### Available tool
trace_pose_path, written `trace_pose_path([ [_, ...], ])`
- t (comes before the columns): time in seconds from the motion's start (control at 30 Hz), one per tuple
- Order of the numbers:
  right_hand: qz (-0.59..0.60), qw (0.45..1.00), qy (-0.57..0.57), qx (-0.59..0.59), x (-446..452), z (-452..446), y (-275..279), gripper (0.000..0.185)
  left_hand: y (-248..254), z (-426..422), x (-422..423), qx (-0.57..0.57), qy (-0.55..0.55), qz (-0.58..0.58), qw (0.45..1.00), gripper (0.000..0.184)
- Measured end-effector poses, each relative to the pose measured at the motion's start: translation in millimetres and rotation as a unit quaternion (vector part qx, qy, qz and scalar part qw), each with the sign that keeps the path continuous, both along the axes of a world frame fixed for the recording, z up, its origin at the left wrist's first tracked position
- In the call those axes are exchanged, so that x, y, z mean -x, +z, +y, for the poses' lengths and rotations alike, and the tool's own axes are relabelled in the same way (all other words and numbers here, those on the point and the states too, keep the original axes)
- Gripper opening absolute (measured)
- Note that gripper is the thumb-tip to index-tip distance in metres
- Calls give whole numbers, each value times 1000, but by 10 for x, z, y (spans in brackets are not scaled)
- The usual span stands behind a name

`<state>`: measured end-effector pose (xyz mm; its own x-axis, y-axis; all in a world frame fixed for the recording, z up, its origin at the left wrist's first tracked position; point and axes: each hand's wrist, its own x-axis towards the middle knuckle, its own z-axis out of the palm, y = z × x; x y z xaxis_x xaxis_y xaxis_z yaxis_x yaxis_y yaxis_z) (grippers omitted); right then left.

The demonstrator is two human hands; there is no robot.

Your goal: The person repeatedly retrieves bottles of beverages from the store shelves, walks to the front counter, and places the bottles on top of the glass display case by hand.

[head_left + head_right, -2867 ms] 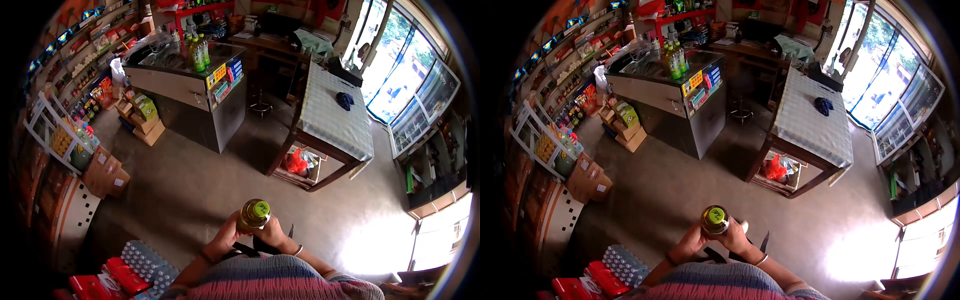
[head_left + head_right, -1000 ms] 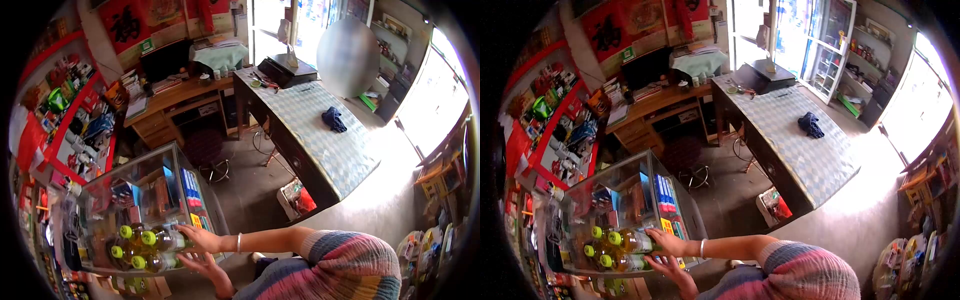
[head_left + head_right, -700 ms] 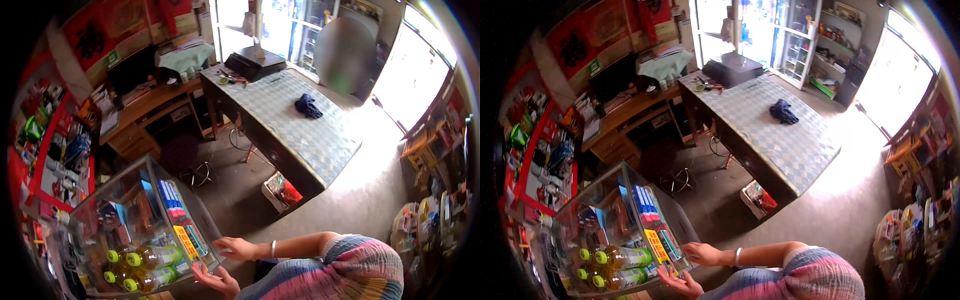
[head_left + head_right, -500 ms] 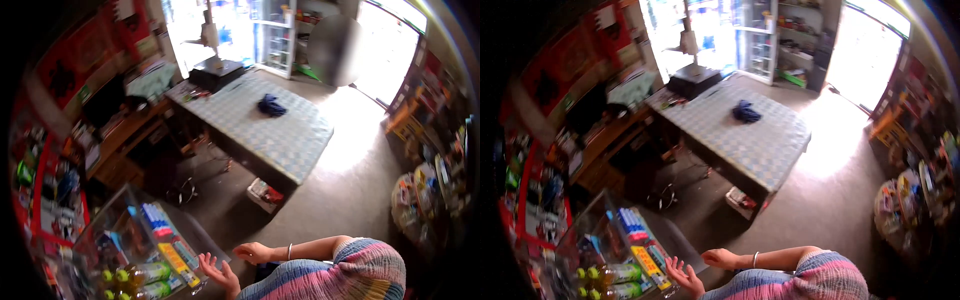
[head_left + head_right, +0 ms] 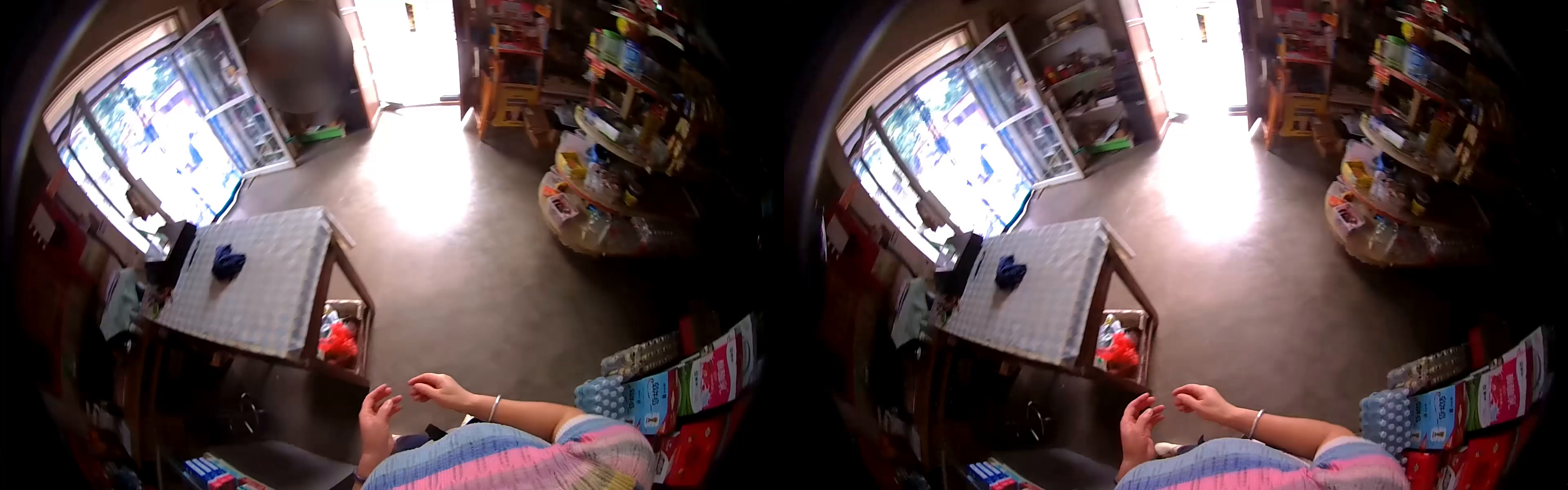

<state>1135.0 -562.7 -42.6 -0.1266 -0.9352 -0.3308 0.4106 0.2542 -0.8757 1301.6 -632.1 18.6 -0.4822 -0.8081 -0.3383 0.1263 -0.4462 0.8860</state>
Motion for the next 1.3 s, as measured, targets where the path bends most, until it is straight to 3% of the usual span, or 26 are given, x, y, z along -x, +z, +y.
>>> trace_pose_path([
  [0.2, 2, 982, -186, 20, 1113, 1021, 18, 28, 159, 350, 1434, 37, -219, 9, 975, 34],
  [0.37, 66, 943, -324, 33, 1647, 1501, 71, 27, 49, 473, 2364, 43, -352, -1, 935, 33],
  [0.5, 49, 907, -417, 14, 2130, 1761, -89, 25, -147, 575, 3174, 9, -431, 2, 902, 32],
  [0.63, 21, 887, -460, -21, 2821, 2056, -509, 23, -275, 645, 4125, -23, -482, 8, 876, 32],
  [0.7, 22, 847, -527, -63, 3140, 2087, -151, 23, -328, 658, 4648, -16, -501, 13, 865, 31],
  [0.77, 24, 842, -539, -18, 3552, 2229, -394, 23, -263, 670, 5166, -2, -522, 44, 852, 30],
  [0.93, 45, 794, -605, -29, 4407, 2438, -95, 23, -208, 819, 6389, 22, -570, 22, 821, 30],
  [1.1, 15, 738, -674, -27, 4726, 2821, -287, 23, -209, 1334, 7284, 21, -679, 2, 734, 31],
  [1.17, 7, 714, -700, -14, 4854, 3043, -673, 24, -279, 1635, 7650, 19, -711, -2, 703, 31],
  [1.3, 40, 690, -722, 10, 5408, 3594, -735, 26, -244, 2356, 8348, 28, -733, -6, 679, 32],
])
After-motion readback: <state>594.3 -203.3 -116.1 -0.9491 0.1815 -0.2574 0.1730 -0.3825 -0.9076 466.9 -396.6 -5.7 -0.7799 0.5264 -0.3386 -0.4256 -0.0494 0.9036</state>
